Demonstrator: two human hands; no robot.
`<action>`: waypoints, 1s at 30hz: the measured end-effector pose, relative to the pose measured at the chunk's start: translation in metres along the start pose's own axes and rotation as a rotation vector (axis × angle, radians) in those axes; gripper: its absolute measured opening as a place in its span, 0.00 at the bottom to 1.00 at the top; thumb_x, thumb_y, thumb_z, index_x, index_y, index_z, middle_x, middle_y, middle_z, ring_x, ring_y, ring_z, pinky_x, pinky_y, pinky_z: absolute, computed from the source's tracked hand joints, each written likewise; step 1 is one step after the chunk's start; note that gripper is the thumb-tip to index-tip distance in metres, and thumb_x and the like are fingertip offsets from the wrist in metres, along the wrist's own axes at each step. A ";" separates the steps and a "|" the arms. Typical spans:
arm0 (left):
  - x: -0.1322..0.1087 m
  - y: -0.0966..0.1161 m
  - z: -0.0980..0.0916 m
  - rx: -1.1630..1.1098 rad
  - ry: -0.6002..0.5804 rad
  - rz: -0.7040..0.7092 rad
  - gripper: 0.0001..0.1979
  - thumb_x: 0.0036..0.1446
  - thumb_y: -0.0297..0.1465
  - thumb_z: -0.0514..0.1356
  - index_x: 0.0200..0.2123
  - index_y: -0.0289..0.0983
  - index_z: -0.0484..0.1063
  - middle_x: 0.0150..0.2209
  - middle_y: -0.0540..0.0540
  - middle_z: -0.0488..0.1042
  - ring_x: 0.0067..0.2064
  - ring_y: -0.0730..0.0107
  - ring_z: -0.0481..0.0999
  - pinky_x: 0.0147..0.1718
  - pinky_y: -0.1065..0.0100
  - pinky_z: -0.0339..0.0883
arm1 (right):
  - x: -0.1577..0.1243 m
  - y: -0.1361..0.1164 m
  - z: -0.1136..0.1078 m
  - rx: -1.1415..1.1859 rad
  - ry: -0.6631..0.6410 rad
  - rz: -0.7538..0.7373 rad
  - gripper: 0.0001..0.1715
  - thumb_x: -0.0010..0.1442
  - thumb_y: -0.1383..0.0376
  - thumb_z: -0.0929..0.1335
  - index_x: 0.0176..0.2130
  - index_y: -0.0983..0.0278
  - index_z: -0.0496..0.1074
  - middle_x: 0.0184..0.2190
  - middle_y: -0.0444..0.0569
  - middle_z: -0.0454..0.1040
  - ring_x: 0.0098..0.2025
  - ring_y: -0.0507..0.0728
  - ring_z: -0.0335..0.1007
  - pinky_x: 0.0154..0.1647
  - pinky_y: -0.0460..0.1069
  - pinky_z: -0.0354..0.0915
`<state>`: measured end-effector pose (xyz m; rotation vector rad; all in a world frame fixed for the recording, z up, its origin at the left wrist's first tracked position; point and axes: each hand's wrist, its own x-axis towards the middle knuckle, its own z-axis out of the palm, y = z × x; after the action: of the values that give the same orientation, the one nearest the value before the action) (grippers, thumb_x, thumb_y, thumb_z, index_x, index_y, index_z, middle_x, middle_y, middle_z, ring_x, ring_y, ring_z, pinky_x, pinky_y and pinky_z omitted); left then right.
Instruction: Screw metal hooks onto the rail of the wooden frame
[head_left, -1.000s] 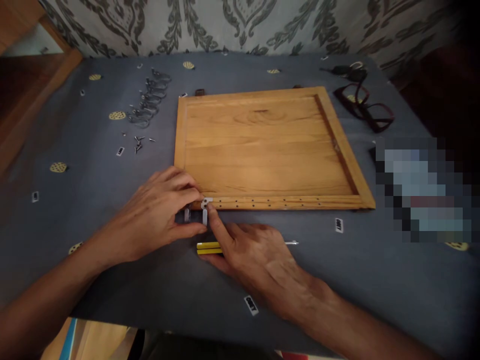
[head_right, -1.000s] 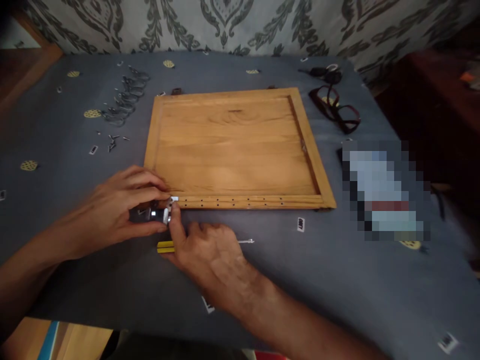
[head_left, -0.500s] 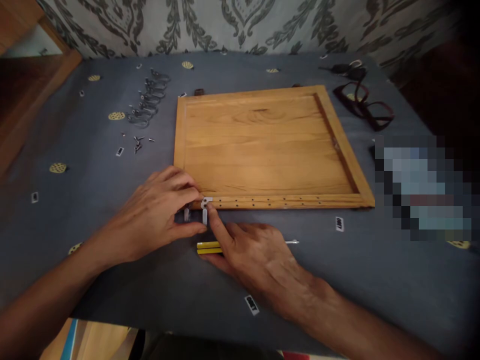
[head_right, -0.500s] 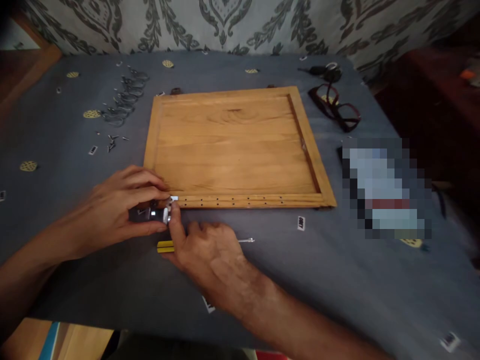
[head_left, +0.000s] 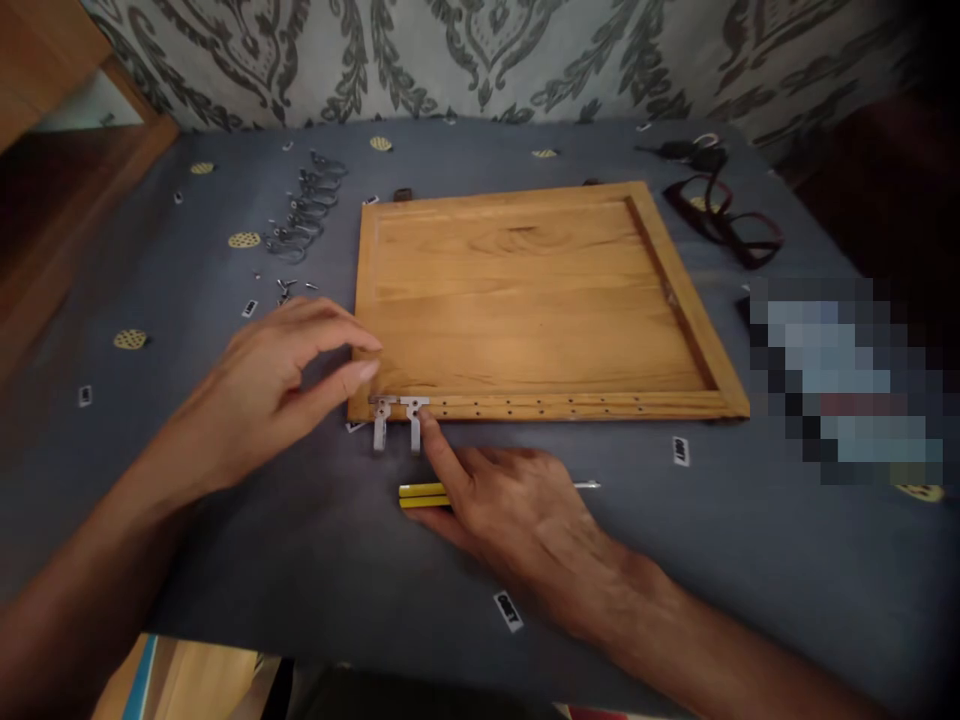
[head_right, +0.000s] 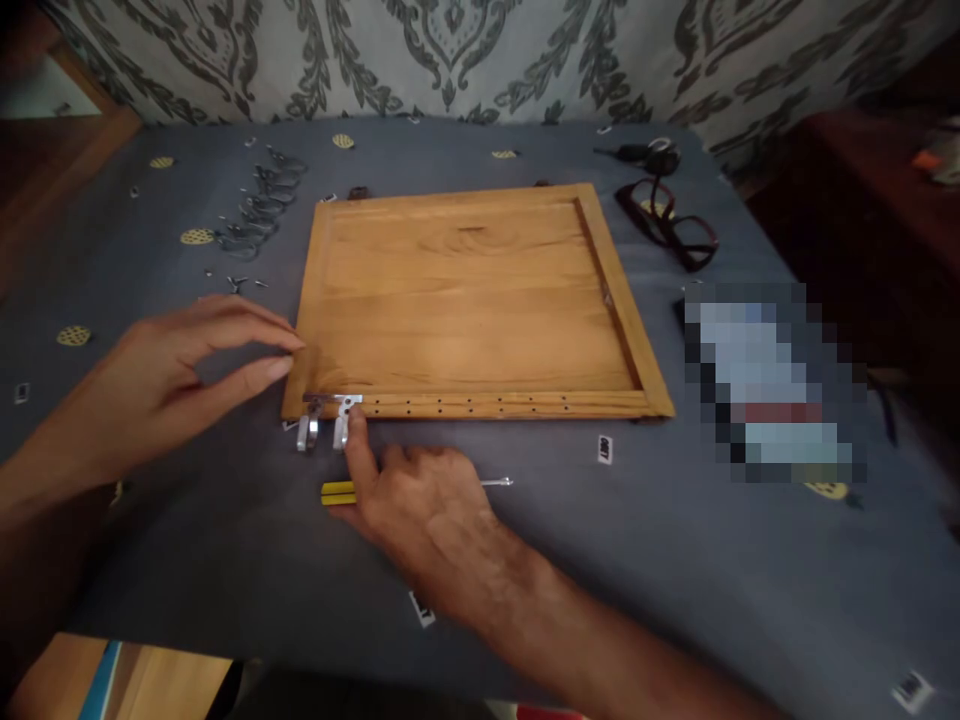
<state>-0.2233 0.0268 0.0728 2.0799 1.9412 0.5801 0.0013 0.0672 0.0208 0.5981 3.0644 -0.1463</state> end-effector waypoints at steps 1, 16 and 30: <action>0.001 -0.001 -0.001 0.006 0.012 -0.018 0.12 0.64 0.40 0.53 0.42 0.44 0.74 0.44 0.50 0.77 0.46 0.64 0.75 0.43 0.63 0.66 | 0.000 0.000 0.000 0.002 -0.008 0.003 0.38 0.65 0.52 0.67 0.63 0.75 0.63 0.24 0.50 0.79 0.23 0.56 0.73 0.20 0.51 0.53; 0.006 -0.028 0.015 0.030 0.072 -0.169 0.14 0.63 0.37 0.52 0.43 0.41 0.75 0.43 0.48 0.78 0.43 0.65 0.76 0.44 0.63 0.68 | 0.001 -0.001 -0.003 0.012 -0.037 0.030 0.37 0.66 0.52 0.65 0.64 0.74 0.62 0.24 0.51 0.79 0.23 0.56 0.73 0.20 0.50 0.54; 0.005 -0.081 0.012 0.153 0.362 -0.308 0.13 0.62 0.36 0.54 0.41 0.40 0.77 0.40 0.46 0.77 0.43 0.62 0.74 0.44 0.59 0.67 | 0.001 0.000 -0.004 0.012 -0.049 0.003 0.36 0.65 0.54 0.67 0.62 0.76 0.63 0.26 0.53 0.80 0.25 0.58 0.77 0.20 0.51 0.59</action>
<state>-0.2902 0.0400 0.0281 1.7948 2.5198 0.8040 0.0006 0.0678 0.0252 0.5909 3.0177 -0.1761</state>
